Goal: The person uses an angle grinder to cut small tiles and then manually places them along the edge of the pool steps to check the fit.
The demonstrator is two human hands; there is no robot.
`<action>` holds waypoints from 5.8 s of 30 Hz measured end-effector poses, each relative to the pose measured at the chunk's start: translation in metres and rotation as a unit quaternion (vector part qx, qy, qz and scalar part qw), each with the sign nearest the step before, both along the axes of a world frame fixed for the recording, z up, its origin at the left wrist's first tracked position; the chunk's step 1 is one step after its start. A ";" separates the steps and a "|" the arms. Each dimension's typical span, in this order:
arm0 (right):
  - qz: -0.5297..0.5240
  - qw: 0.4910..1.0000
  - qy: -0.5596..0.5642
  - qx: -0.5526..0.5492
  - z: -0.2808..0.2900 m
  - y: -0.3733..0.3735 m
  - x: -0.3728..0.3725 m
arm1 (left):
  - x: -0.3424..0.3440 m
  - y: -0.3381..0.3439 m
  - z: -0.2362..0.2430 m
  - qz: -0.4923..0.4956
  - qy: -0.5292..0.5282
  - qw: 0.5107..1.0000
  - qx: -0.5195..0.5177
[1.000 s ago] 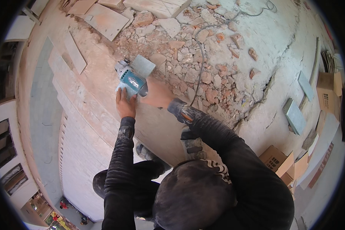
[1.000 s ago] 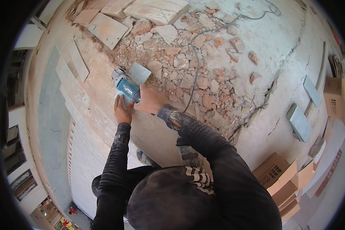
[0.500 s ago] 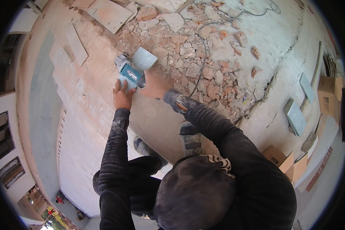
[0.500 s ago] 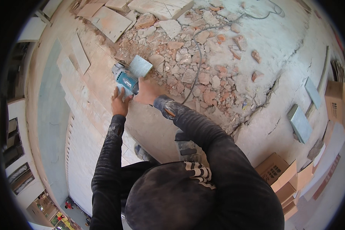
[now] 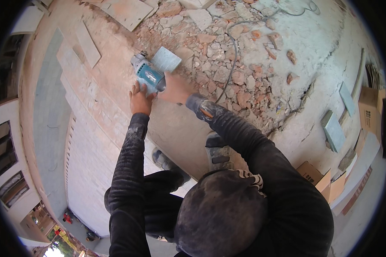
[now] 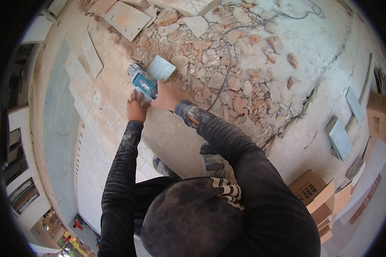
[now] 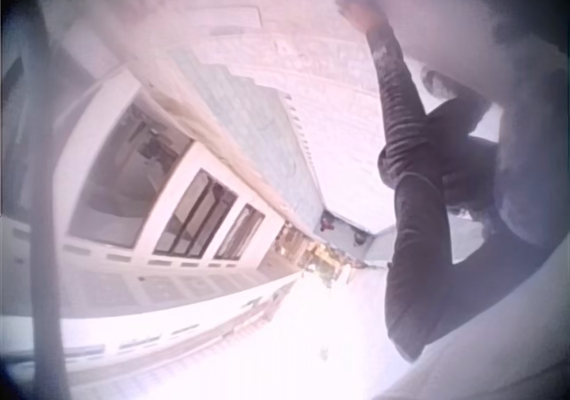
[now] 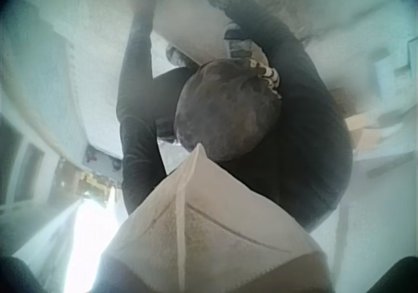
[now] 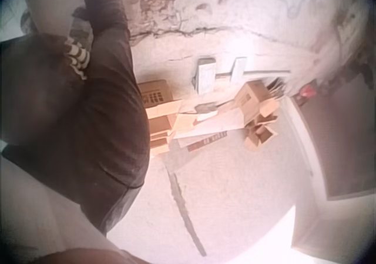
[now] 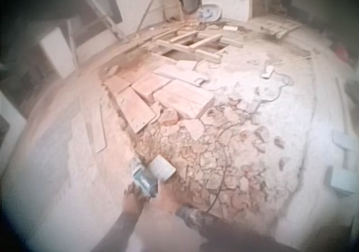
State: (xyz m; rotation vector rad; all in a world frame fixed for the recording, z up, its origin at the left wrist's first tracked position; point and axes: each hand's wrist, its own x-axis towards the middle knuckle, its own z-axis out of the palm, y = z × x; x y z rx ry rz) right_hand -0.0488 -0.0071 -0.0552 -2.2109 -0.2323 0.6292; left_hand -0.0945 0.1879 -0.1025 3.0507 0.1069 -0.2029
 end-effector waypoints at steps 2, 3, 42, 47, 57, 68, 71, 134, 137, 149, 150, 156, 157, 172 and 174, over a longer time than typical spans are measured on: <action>0.002 1.000 0.000 0.003 -0.003 0.001 0.001 | 0.001 -0.002 0.002 0.000 0.006 1.000 0.006; 0.003 1.000 -0.001 0.006 -0.003 0.002 0.001 | 0.001 -0.002 0.002 0.000 0.008 1.000 0.009; -0.009 0.999 -0.037 0.004 -0.016 0.014 0.001 | 0.003 -0.004 0.006 0.013 0.012 1.000 0.006; -0.007 0.999 -0.039 0.002 -0.016 0.015 0.001 | 0.003 -0.005 0.005 0.014 0.008 1.000 0.006; -0.008 0.999 -0.036 -0.007 -0.016 0.016 0.002 | 0.002 -0.006 0.006 0.017 0.004 1.000 0.010; -0.008 0.999 -0.037 -0.009 -0.019 0.017 0.002 | 0.003 -0.007 0.006 0.023 0.007 1.000 0.010; -0.005 1.000 -0.027 -0.005 -0.016 0.016 0.003 | 0.003 -0.006 0.007 0.024 0.011 1.000 0.010; -0.018 0.999 -0.029 -0.005 -0.011 0.007 -0.011 | 0.004 -0.005 0.006 0.014 0.004 1.000 0.002; -0.019 1.000 -0.015 -0.003 -0.007 0.006 -0.011 | 0.003 -0.004 0.006 0.016 0.004 1.000 0.002; -0.019 0.999 -0.025 0.008 -0.012 0.002 -0.014 | 0.003 -0.006 0.006 0.020 0.005 1.000 0.006; -0.020 0.999 -0.025 0.010 -0.013 0.002 -0.015 | 0.003 -0.005 0.005 0.020 0.005 1.000 0.007; -0.022 0.999 -0.049 -0.001 -0.017 0.000 -0.019 | 0.003 -0.003 0.002 0.016 -0.001 1.000 0.005; -0.024 0.999 -0.047 0.003 -0.020 0.000 -0.019 | 0.003 -0.003 0.002 0.016 -0.003 1.000 0.003; -0.022 0.999 -0.040 0.002 -0.023 -0.005 -0.026 | 0.003 -0.006 0.007 0.019 -0.006 1.000 -0.002; -0.019 0.999 -0.041 0.003 -0.025 -0.006 -0.026 | 0.003 -0.006 0.007 0.017 -0.003 1.000 0.000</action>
